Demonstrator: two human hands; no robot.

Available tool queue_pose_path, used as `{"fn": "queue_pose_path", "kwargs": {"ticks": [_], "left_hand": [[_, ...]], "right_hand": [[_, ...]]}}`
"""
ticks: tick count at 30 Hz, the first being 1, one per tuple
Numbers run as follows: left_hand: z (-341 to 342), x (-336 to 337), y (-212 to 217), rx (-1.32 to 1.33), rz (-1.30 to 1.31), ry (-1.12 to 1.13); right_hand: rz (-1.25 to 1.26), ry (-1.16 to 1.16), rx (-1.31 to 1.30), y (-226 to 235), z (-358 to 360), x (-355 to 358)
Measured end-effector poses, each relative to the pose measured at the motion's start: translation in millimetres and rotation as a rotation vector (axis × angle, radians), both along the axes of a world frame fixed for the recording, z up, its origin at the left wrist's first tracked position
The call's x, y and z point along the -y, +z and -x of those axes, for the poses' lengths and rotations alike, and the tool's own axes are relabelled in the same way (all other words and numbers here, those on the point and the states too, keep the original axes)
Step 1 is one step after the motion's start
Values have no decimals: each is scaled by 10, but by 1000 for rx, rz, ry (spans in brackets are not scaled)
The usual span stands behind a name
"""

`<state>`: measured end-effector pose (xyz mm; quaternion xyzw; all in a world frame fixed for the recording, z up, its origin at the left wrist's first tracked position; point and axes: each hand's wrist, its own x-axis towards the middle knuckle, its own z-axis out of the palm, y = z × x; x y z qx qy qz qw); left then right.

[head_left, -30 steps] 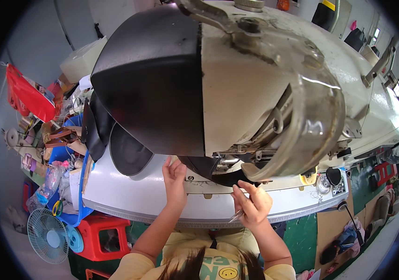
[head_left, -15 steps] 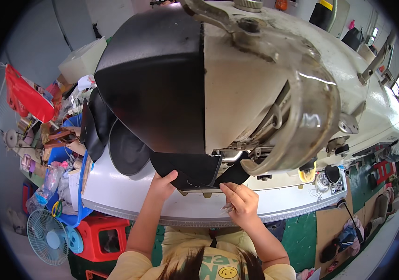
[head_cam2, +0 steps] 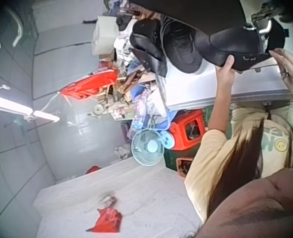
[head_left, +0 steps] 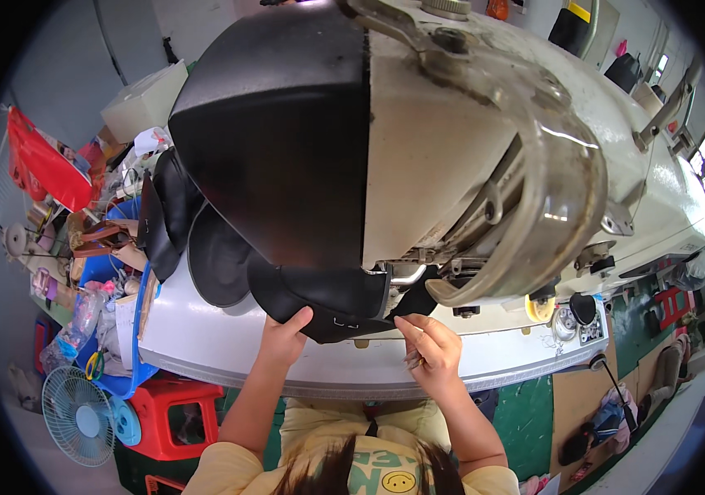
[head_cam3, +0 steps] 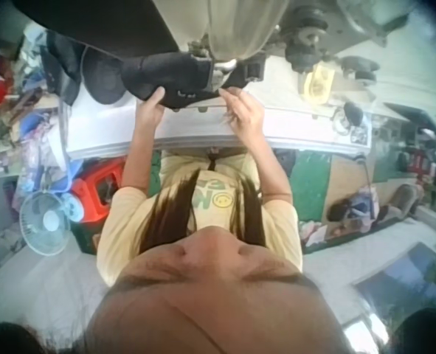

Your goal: The person operates an industrial sewing machine to stitch black shoe parts. They repeatedly pick up parts from a stack, align them under the needle, sew them, and place the finished pieces aside.

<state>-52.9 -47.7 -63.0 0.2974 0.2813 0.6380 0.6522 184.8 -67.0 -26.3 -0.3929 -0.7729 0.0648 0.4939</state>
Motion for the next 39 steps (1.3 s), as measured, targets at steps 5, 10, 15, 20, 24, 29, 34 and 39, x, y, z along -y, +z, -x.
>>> {"fn": "queue_pose_path", "kwargs": {"ticks": [5,10,15,20,24,29,34,39], "left_hand": [[-34,39,26,-17,-15,40],[-64,-14,130,-17,-58,28],[-118,-40,207,-29,-89,32],[-162,-51,239,-33,36,2],[-268,-65,305,115,8,1],[-267,-46,196,119,75,-16],[-200,105,111,9,-74,-209],[-10,-138,150,412,355,-83]], "right_hand": [[-32,-21,5,-24,-21,-39],[-61,-65,-7,77,-9,-165],[-41,-117,-54,-3,13,-221],[-101,-32,18,-2,89,-172],[-121,-12,201,-66,200,-151],[-129,-70,194,-13,299,-143],[-171,-99,216,55,178,-162],[-165,-86,218,86,160,-171]]}}
